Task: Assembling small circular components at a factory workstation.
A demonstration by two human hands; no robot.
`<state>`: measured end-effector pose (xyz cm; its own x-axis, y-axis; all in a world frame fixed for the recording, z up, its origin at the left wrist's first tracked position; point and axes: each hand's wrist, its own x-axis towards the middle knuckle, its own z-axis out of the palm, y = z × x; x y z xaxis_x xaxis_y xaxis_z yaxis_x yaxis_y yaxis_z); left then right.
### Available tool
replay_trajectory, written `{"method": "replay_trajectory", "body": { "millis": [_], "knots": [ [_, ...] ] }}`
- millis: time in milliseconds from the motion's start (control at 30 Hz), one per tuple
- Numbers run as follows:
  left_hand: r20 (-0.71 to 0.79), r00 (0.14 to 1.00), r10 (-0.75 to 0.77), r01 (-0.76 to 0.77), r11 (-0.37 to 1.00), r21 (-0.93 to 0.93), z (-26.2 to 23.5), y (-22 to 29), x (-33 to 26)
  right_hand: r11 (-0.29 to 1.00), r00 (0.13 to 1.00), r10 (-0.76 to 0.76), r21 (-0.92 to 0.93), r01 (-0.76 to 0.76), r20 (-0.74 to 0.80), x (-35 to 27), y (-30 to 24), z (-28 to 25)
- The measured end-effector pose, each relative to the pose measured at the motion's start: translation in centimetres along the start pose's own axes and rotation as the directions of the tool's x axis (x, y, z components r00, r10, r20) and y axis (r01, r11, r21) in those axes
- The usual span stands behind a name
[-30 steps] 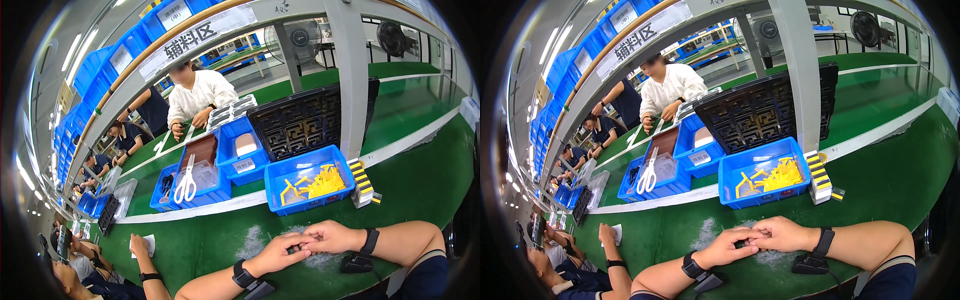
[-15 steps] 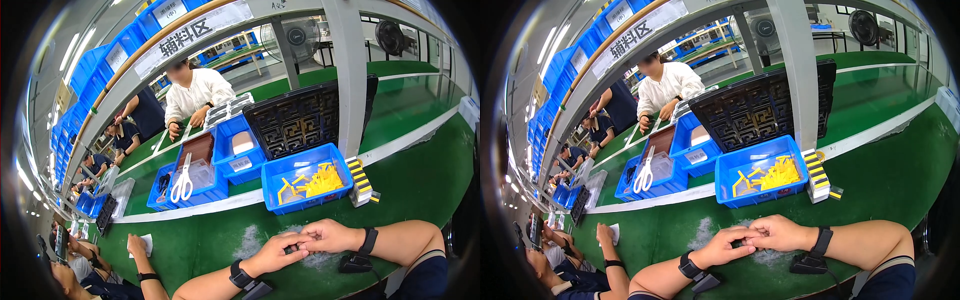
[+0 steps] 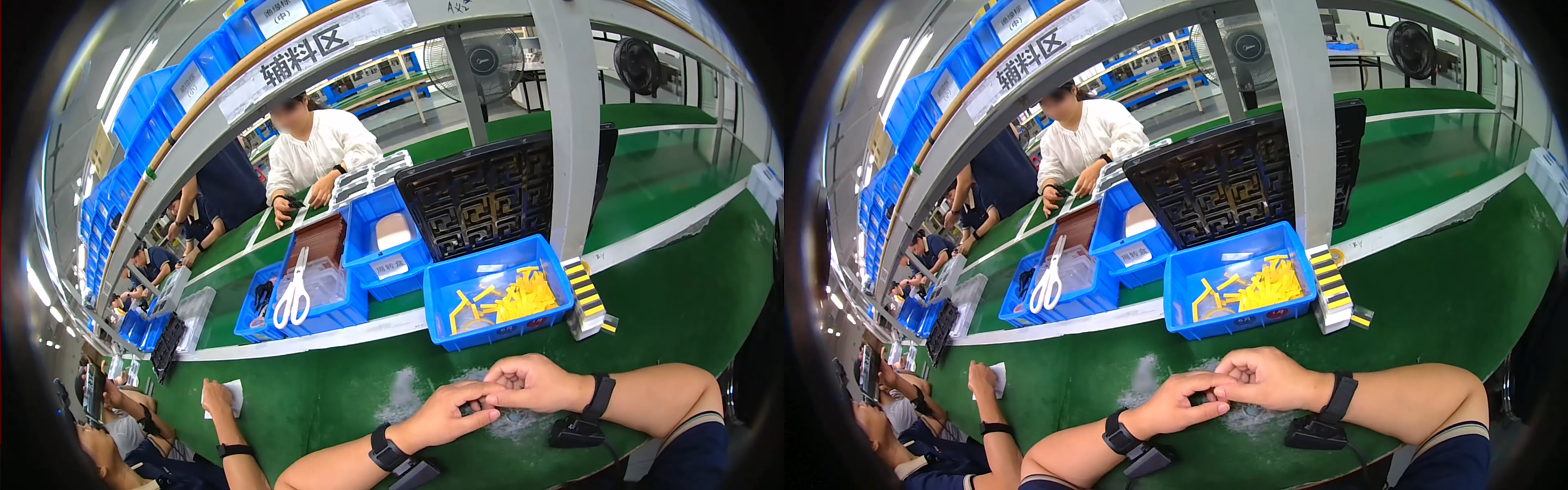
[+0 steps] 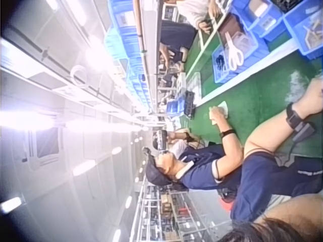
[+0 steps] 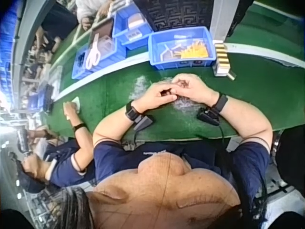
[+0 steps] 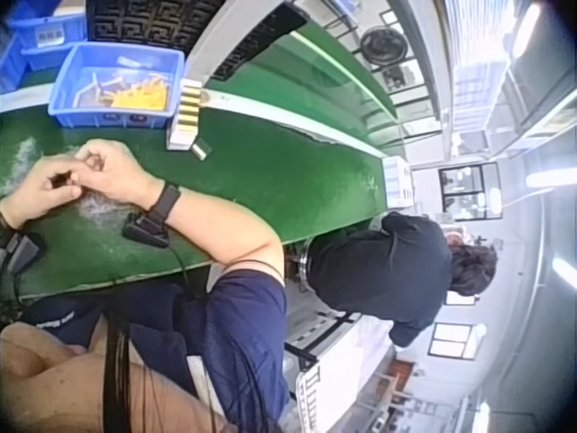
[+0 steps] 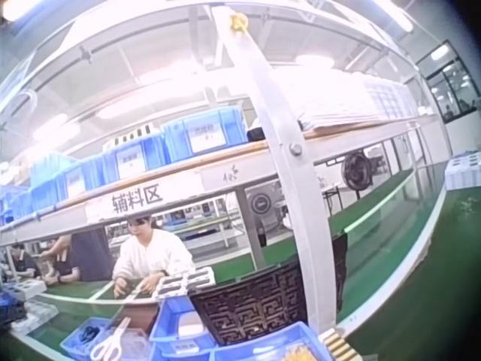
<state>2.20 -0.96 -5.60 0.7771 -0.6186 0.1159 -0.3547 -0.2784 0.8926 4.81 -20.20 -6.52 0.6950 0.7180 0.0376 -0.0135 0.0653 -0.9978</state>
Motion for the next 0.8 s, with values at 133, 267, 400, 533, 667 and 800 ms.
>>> {"method": "replay_trajectory", "body": {
  "millis": [133,267,400,533,667,800],
  "knots": [
    [0.016,1.0,0.014,-0.012,0.997,-0.083,0.1,-0.1,0.0,0.999,0.987,-0.043,-0.028,0.039,-0.154,-0.3,-1.8,-0.6],
    [0.041,0.998,0.044,-0.04,0.996,-0.084,0.1,0.0,0.4,0.959,0.979,-0.119,0.235,0.157,-0.167,-1.1,-6.2,-0.7],
    [0.031,0.999,0.03,-0.028,0.998,-0.053,0.0,0.0,0.2,0.901,0.969,-0.225,0.399,0.169,0.099,-3.3,-12.1,1.4],
    [0.08,0.995,0.059,-0.047,0.99,-0.134,-0.5,0.8,1.0,0.912,0.709,-0.376,0.374,0.169,0.597,-3.1,-19.4,0.9],
    [0.042,0.997,0.066,-0.06,0.989,-0.132,-0.7,0.4,0.3,0.806,0.557,-0.589,0.475,0.354,0.585,-2.6,-19.0,1.3],
    [0.037,0.995,0.094,-0.093,0.995,-0.023,0.1,0.3,0.8,0.594,0.318,-0.798,0.576,0.561,0.513,-2.7,-17.5,1.0]
  ]
}}
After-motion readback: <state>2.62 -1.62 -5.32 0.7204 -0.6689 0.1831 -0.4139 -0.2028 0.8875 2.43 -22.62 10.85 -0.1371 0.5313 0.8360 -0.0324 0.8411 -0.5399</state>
